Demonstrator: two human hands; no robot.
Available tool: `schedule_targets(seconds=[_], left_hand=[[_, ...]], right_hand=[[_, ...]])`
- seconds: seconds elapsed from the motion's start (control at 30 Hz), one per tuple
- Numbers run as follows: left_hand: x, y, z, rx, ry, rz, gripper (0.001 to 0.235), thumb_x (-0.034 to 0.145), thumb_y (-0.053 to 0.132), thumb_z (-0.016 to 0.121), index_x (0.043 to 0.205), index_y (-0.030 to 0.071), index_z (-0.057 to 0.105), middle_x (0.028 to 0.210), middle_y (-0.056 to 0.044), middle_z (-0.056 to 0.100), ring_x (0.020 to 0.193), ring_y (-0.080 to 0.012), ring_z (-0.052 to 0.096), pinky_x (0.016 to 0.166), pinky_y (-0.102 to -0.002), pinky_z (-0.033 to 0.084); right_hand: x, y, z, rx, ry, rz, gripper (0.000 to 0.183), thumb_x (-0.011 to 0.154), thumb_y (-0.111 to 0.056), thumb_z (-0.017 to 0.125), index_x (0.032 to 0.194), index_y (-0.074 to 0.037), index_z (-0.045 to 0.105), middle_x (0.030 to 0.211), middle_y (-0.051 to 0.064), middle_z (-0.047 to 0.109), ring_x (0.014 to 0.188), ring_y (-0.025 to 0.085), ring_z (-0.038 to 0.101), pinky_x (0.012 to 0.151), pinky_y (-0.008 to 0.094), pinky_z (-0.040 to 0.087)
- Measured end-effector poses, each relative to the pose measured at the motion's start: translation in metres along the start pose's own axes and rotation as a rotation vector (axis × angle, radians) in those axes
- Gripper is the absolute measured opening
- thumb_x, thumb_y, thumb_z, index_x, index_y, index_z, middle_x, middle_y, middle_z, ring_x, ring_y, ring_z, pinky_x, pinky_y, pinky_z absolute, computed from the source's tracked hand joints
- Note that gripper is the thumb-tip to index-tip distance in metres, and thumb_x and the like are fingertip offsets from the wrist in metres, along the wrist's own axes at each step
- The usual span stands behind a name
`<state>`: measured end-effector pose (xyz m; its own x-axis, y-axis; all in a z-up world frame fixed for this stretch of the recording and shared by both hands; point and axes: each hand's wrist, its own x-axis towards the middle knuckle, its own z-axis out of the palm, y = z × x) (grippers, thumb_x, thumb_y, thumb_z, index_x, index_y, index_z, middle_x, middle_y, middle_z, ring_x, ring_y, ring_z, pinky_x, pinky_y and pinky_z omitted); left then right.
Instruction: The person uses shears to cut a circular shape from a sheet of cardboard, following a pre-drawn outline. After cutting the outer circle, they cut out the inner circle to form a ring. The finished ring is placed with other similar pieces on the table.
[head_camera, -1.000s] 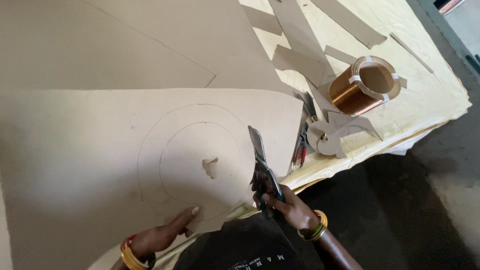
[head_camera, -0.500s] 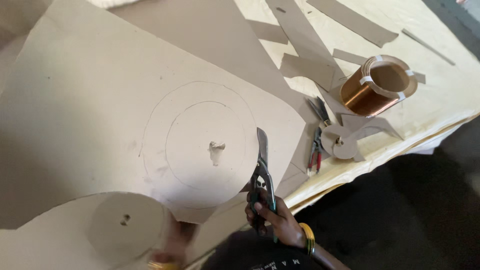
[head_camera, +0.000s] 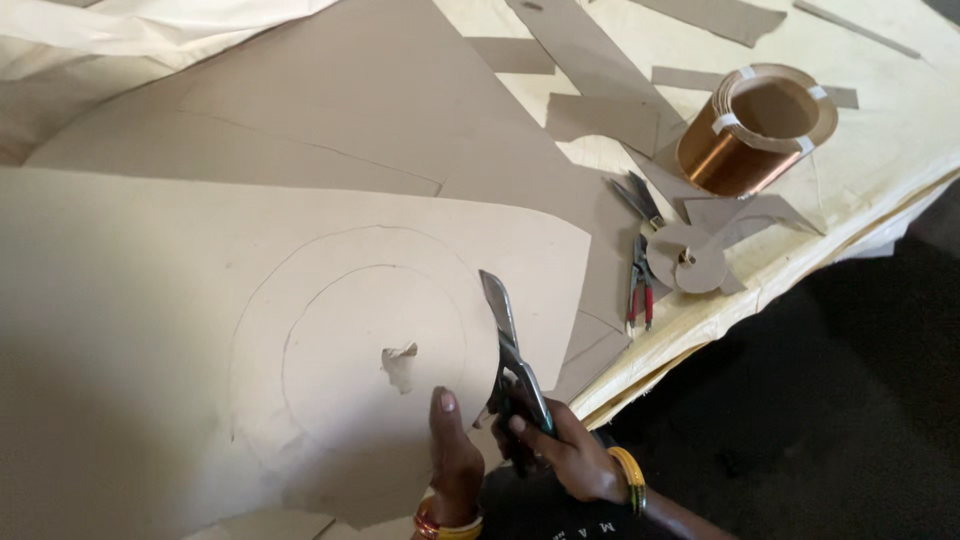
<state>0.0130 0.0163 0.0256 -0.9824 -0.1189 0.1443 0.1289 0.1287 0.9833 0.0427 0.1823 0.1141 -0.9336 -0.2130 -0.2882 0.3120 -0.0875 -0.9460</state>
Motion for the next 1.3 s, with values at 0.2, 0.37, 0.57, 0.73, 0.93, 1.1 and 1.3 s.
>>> schedule_targets(seconds=[0.2,0.37,0.57,0.73,0.93,1.1,1.3], left_hand=[[0.008,0.038,-0.008,-0.163,-0.100,-0.223,0.043,0.109,0.033,0.031,0.102,-0.002,0.055,0.090,-0.014,0.058,0.082,-0.0238,0.051,0.075,-0.035,0.046],[0.014,0.050,-0.022,0.494,0.050,0.647,0.044,0.119,0.025,0.029,0.113,-0.010,0.056,0.101,-0.025,0.062,0.087,-0.0227,0.060,0.077,-0.031,0.050],[0.006,0.069,-0.031,0.059,-0.156,-0.157,0.042,0.111,0.028,0.034,0.089,0.003,0.058,0.073,-0.007,0.053,0.065,-0.0172,0.048,0.062,-0.029,0.043],[0.003,0.076,-0.030,0.085,-0.127,0.023,0.040,0.110,0.033,0.036,0.100,0.001,0.056,0.076,-0.003,0.055,0.066,-0.0135,0.051,0.061,-0.026,0.045],[0.011,0.082,-0.042,-0.079,-0.178,-0.187,0.044,0.109,0.033,0.040,0.085,0.002,0.061,0.069,-0.005,0.055,0.062,-0.0149,0.049,0.060,-0.029,0.040],[0.018,0.090,-0.051,-0.072,-0.215,-0.275,0.044,0.104,0.032,0.046,0.081,0.000,0.065,0.065,-0.006,0.058,0.060,-0.0153,0.052,0.057,-0.030,0.044],[0.016,0.091,-0.060,-0.028,-0.254,-0.243,0.042,0.106,0.029,0.046,0.080,0.000,0.062,0.064,-0.006,0.057,0.059,-0.0156,0.052,0.058,-0.030,0.045]], right_hand=[[0.002,-0.002,-0.004,-0.029,-0.003,-0.050,0.025,0.107,-0.021,0.057,0.107,0.004,0.061,0.082,0.008,0.063,0.074,0.015,0.059,0.065,0.031,0.052],[-0.001,-0.031,-0.018,-0.025,-0.105,0.086,0.032,0.098,-0.026,0.052,0.121,-0.008,0.063,0.087,0.005,0.073,0.078,0.013,0.069,0.065,0.029,0.057],[-0.002,-0.026,-0.020,-0.060,-0.082,0.065,0.028,0.100,-0.024,0.056,0.111,0.000,0.065,0.083,0.006,0.069,0.066,0.014,0.056,0.057,0.029,0.046],[-0.004,-0.005,-0.016,-0.142,0.016,0.045,0.024,0.104,-0.023,0.058,0.100,0.001,0.062,0.077,0.005,0.061,0.069,0.012,0.055,0.063,0.029,0.048],[-0.003,-0.019,-0.026,-0.170,-0.093,0.046,0.024,0.101,-0.026,0.056,0.104,-0.003,0.062,0.078,0.004,0.064,0.066,0.013,0.057,0.061,0.030,0.050],[-0.005,-0.020,-0.036,-0.058,-0.147,0.054,0.028,0.101,-0.025,0.055,0.107,0.002,0.063,0.082,0.008,0.069,0.070,0.014,0.063,0.065,0.031,0.054],[-0.006,-0.003,-0.029,-0.139,-0.005,0.048,0.025,0.100,-0.026,0.056,0.103,-0.002,0.058,0.075,0.006,0.062,0.065,0.014,0.062,0.062,0.031,0.056]])
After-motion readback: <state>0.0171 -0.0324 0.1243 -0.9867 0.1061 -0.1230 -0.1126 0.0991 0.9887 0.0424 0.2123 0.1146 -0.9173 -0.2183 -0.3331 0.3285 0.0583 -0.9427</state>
